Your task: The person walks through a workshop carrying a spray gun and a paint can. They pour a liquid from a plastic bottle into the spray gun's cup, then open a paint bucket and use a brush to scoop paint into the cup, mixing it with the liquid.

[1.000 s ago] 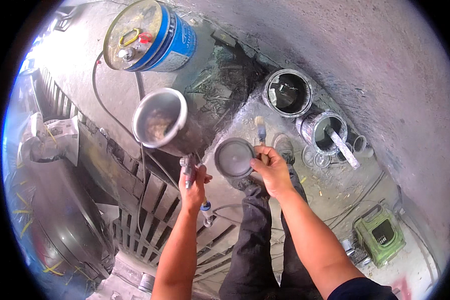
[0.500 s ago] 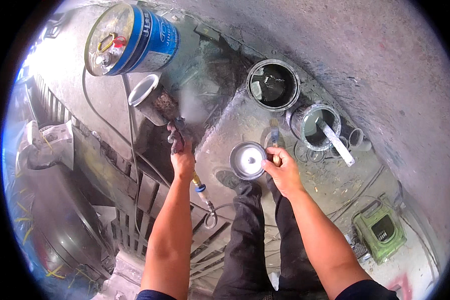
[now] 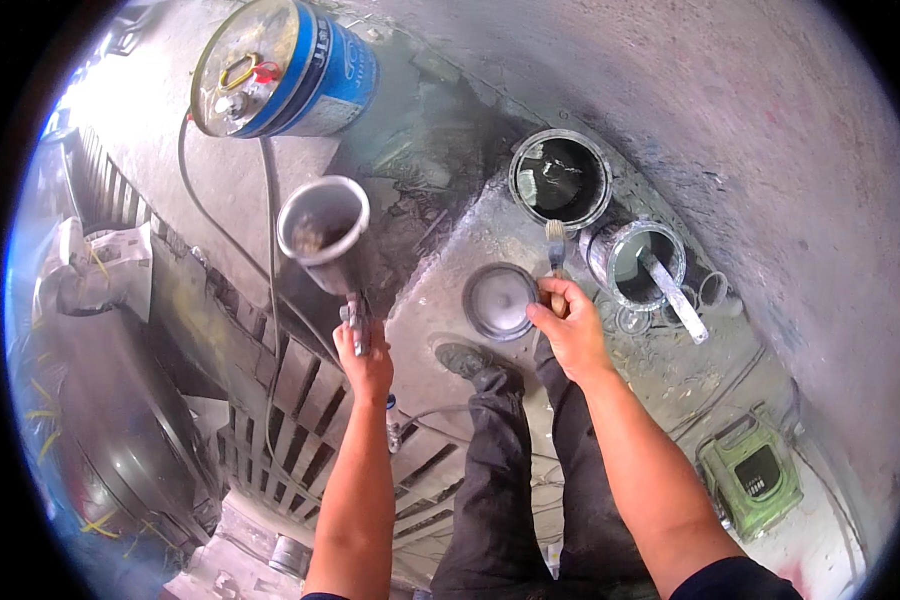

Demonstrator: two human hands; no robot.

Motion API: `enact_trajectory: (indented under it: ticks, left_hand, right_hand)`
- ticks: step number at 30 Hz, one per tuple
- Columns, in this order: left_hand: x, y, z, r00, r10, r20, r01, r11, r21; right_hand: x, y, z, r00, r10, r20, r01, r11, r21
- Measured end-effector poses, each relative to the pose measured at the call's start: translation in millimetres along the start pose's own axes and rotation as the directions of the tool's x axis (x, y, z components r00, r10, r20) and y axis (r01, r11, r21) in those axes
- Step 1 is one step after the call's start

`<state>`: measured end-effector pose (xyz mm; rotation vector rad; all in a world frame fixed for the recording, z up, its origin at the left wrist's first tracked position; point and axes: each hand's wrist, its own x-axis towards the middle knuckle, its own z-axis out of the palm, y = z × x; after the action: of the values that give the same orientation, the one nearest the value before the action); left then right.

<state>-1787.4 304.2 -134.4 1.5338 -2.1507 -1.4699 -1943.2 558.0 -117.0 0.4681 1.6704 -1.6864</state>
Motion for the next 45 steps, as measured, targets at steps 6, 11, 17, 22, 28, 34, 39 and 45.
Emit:
enact_trajectory:
  ticks: [6, 11, 17, 22, 28, 34, 39, 45]
  left_hand:
    - [-41.4, 18.7, -28.2, 0.99, 0.142, -0.004, -0.141, 0.985, 0.102]
    - [-72.0, 12.0, -69.4, 0.992, -0.096, 0.083, 0.076, 0.973, 0.217]
    - [-93.8, 11.5, -93.4, 0.967, -0.195, 0.161, 0.198, 0.98, 0.003]
    - [-104.6, 8.3, -104.1, 0.968, -0.182, 0.172, 0.195, 0.978, -0.066]
    - [-111.6, 24.6, -106.3, 0.982, -0.18, 0.057, 0.173, 0.978, 0.115]
    - [-119.1, 17.7, -107.0, 0.993, -0.101, -0.065, 0.114, 0.96, 0.254]
    - [-122.6, 25.8, -101.9, 0.984, -0.086, -0.153, 0.13, 0.943, 0.306]
    - [-123.0, 29.2, -99.3, 0.981, -0.073, -0.181, 0.131, 0.933, 0.336]
  right_hand:
    - [19.3, -32.1, 18.0, 0.994, -0.081, 0.07, 0.09, 0.986, -0.138]
    - [25.3, -52.6, 50.7, 0.976, -0.149, 0.162, 0.173, 0.974, -0.149]
    - [27.5, -65.7, 84.6, 0.953, -0.137, 0.269, 0.154, 0.987, -0.041]
    - [22.5, -73.7, 105.1, 0.944, -0.117, 0.308, 0.142, 0.988, -0.062]
    - [25.8, -69.0, 119.6, 0.938, -0.164, 0.304, 0.191, 0.98, -0.06]
    - [28.7, -69.0, 133.1, 0.935, -0.156, 0.319, 0.2, 0.974, -0.109]
    - [32.8, -62.8, 140.1, 0.935, -0.149, 0.321, 0.197, 0.973, -0.122]
    - [35.4, -57.0, 146.0, 0.932, -0.152, 0.328, 0.205, 0.97, -0.133]
